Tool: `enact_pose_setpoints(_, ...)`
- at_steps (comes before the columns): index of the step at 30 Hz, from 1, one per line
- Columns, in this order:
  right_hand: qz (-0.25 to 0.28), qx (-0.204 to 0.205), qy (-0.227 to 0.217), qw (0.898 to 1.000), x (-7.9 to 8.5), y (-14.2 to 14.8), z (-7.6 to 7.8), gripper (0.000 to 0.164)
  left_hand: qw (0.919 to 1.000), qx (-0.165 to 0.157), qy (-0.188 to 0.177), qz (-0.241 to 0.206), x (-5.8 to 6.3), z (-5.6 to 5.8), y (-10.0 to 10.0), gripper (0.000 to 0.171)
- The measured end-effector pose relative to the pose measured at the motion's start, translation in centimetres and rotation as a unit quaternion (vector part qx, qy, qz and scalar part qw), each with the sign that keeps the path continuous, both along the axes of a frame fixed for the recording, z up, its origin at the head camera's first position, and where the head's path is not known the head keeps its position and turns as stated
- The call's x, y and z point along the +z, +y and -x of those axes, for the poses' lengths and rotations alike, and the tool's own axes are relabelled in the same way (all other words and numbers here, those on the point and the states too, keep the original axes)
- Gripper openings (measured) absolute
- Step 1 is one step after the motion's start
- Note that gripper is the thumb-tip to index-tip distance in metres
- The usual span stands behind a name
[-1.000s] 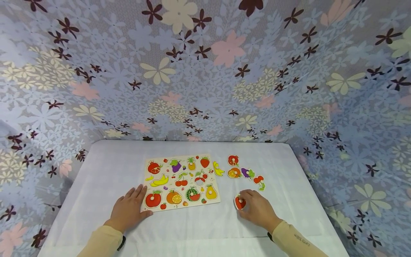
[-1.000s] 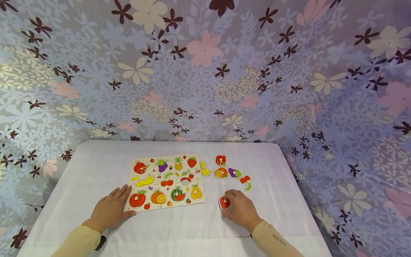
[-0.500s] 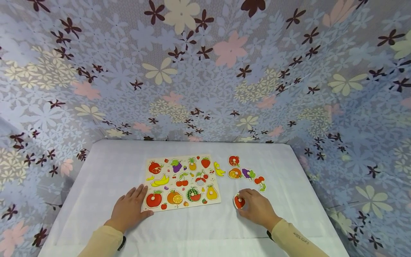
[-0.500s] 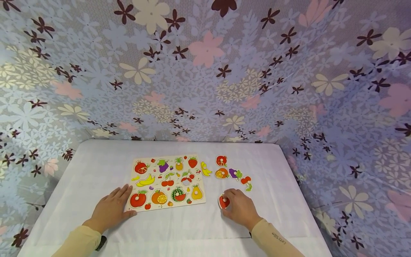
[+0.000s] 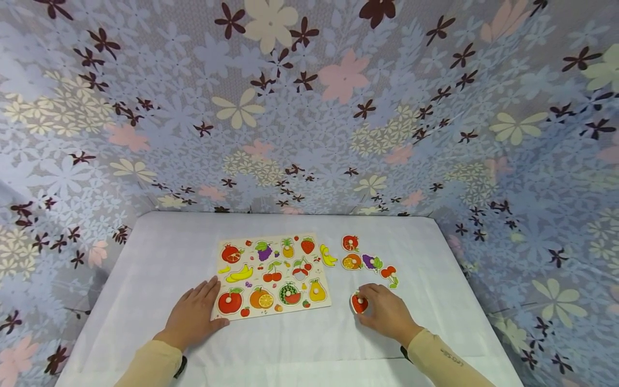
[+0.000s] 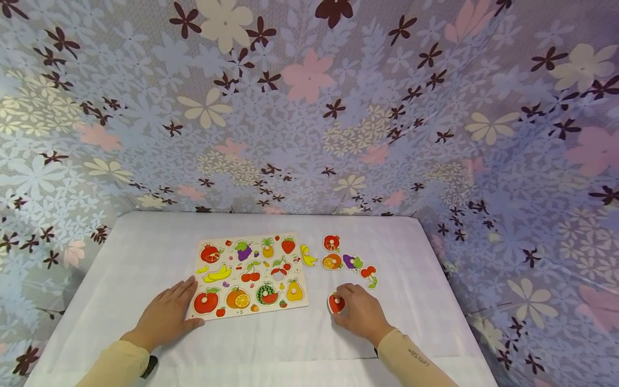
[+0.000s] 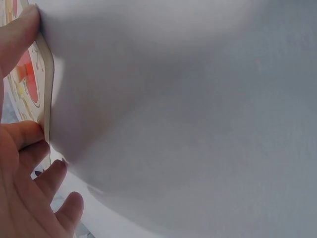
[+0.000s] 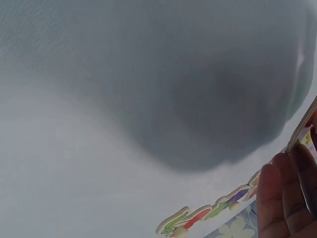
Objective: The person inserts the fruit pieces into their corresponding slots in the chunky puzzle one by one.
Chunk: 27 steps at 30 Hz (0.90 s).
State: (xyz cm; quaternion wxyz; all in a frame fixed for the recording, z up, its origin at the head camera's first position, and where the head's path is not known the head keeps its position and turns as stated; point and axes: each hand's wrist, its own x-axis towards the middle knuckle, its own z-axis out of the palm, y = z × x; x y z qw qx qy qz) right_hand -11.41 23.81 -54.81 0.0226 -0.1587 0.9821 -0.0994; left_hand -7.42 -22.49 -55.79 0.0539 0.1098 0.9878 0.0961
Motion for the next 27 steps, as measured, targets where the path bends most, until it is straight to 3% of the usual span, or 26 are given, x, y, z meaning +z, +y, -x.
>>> enact_pose_setpoints(6, 0.001, 0.007, -0.007, 1.000, -0.1, 0.1, 0.5, 0.053, 0.9999, 0.005, -0.010, -0.012, -0.4, 0.1, -0.2, 0.099)
enact_pose_setpoints(12, 0.004, 0.041, 0.010, 0.999, 0.1, -0.1, 1.7, 0.050, 0.9997, 0.006, -0.020, -0.013, -0.5, 0.3, -0.2, 0.100)
enact_pose_setpoints(27, 0.026, 0.072, -0.015, 0.997, 1.6, -3.2, 7.0, 0.042, 0.9996, 0.006, -0.023, -0.012, -0.6, 0.4, -0.4, 0.101)
